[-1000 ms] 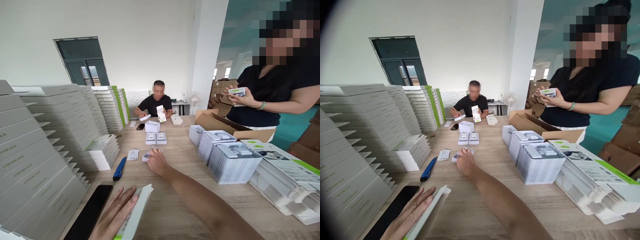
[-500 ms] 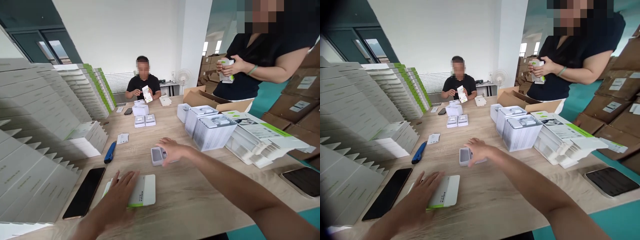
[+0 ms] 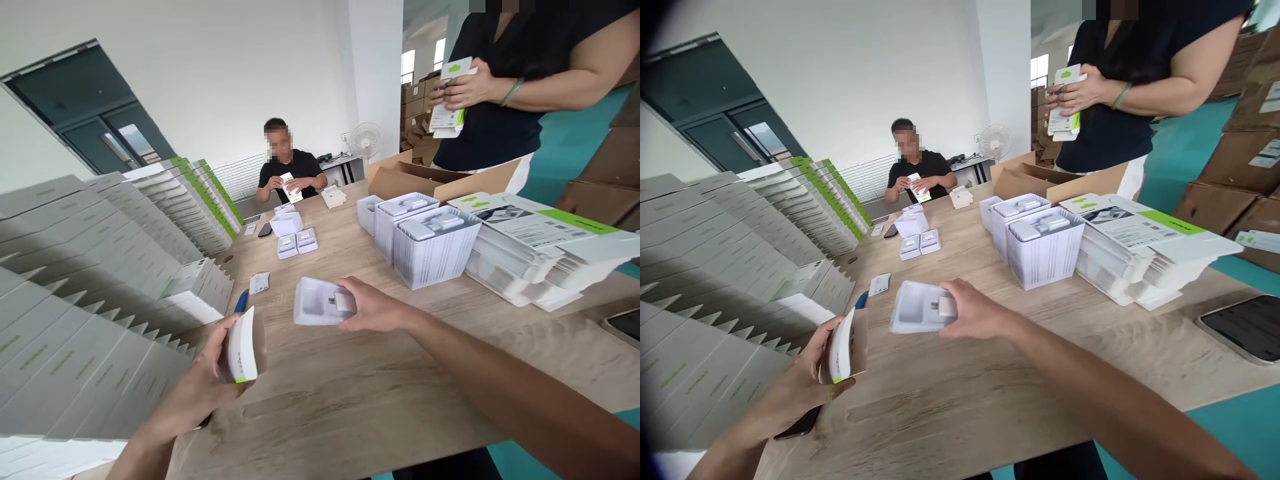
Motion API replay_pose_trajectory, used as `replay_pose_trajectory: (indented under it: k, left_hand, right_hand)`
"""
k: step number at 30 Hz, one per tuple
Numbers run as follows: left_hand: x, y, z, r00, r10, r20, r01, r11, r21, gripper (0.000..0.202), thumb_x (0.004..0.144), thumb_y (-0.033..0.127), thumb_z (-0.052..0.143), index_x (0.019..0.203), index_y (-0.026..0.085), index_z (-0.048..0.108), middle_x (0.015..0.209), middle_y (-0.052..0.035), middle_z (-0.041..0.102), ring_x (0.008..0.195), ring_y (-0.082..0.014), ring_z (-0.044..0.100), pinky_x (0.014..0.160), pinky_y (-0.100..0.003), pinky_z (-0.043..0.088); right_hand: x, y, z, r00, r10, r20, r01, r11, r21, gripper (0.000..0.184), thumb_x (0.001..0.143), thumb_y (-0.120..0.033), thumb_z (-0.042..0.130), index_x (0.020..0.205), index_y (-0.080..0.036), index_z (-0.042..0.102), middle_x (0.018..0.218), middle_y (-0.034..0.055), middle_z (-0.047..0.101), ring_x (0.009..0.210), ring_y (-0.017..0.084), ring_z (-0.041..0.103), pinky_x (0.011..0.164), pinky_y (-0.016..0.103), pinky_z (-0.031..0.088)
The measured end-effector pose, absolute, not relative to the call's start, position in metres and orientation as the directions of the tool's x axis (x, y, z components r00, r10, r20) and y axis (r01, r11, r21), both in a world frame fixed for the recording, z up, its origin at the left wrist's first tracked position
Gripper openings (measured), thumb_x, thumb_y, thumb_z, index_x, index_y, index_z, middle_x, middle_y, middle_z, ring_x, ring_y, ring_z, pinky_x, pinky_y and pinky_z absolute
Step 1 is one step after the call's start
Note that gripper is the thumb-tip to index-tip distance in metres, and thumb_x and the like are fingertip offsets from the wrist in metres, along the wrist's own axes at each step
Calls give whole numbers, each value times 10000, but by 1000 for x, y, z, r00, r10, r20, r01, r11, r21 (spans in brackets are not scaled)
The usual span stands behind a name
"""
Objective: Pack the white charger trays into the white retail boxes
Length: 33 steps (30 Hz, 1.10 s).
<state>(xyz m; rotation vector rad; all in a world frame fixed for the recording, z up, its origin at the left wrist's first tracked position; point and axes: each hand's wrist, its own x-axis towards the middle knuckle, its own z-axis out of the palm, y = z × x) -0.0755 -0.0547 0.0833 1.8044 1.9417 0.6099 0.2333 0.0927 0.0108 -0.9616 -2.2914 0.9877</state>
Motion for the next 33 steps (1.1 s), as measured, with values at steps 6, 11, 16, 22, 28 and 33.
replay_pose_trajectory:
  k: [6, 11, 16, 22, 28, 33]
  left_hand:
    - [-70, -34, 68, -16, 998, -62, 913, 40, 406, 818, 702, 358, 675, 1421, 294, 291, 1498, -101, 373, 1398, -347, 347, 1142, -514, 324]
    - [-69, -26, 61, -28, 999, -29, 966, 34, 255, 802, 706, 373, 662, 1416, 309, 294, 1429, -98, 406, 1395, -369, 299, 1102, -575, 310]
    - [-71, -24, 60, -24, 999, -30, 967, 31, 252, 795, 719, 387, 650, 1422, 304, 289, 1422, -94, 402, 1388, -359, 305, 1090, -539, 325]
    - [-68, -20, 65, -87, 995, -50, 950, 98, 296, 805, 712, 392, 637, 1430, 324, 279, 1393, -94, 413, 1353, -368, 353, 1077, -564, 326]
    - [-54, -18, 73, -54, 996, -66, 953, 71, 296, 773, 699, 346, 638, 1416, 316, 350, 1437, -88, 407, 1386, -395, 309, 1088, -609, 300]
    - [-52, -15, 72, 3, 985, -171, 771, 107, 628, 864, 670, 356, 710, 1446, 295, 334, 1510, -72, 387, 1391, -344, 360, 1129, -499, 334]
  right_hand:
    - [214, 56, 25, -636, 699, 327, 422, 670, -611, 714, 583, -209, 791, 1238, -174, 510, 1165, 104, 546, 1111, 285, 474, 917, 394, 450]
    - [212, 56, 27, -625, 699, 346, 480, 694, -536, 631, 575, -139, 747, 1163, -174, 519, 1137, 98, 536, 1087, 279, 465, 901, 384, 454]
    - [216, 57, 37, -599, 737, 313, 500, 650, -572, 616, 584, -191, 777, 1144, -167, 523, 1133, 97, 532, 1065, 273, 466, 879, 383, 451]
    - [209, 54, 42, -643, 717, 269, 500, 660, -561, 604, 572, -157, 775, 1125, -160, 533, 1127, 107, 542, 1053, 281, 483, 813, 368, 473]
    - [203, 58, 39, -681, 674, 286, 321, 626, -711, 886, 564, -267, 875, 1346, -160, 473, 1346, 165, 500, 1272, 345, 440, 1009, 472, 428]
    - [192, 61, 25, -595, 714, 368, -239, 280, -930, 635, 900, -488, 588, 1446, -266, 351, 1530, 123, 372, 1403, 247, 387, 1022, 402, 456]
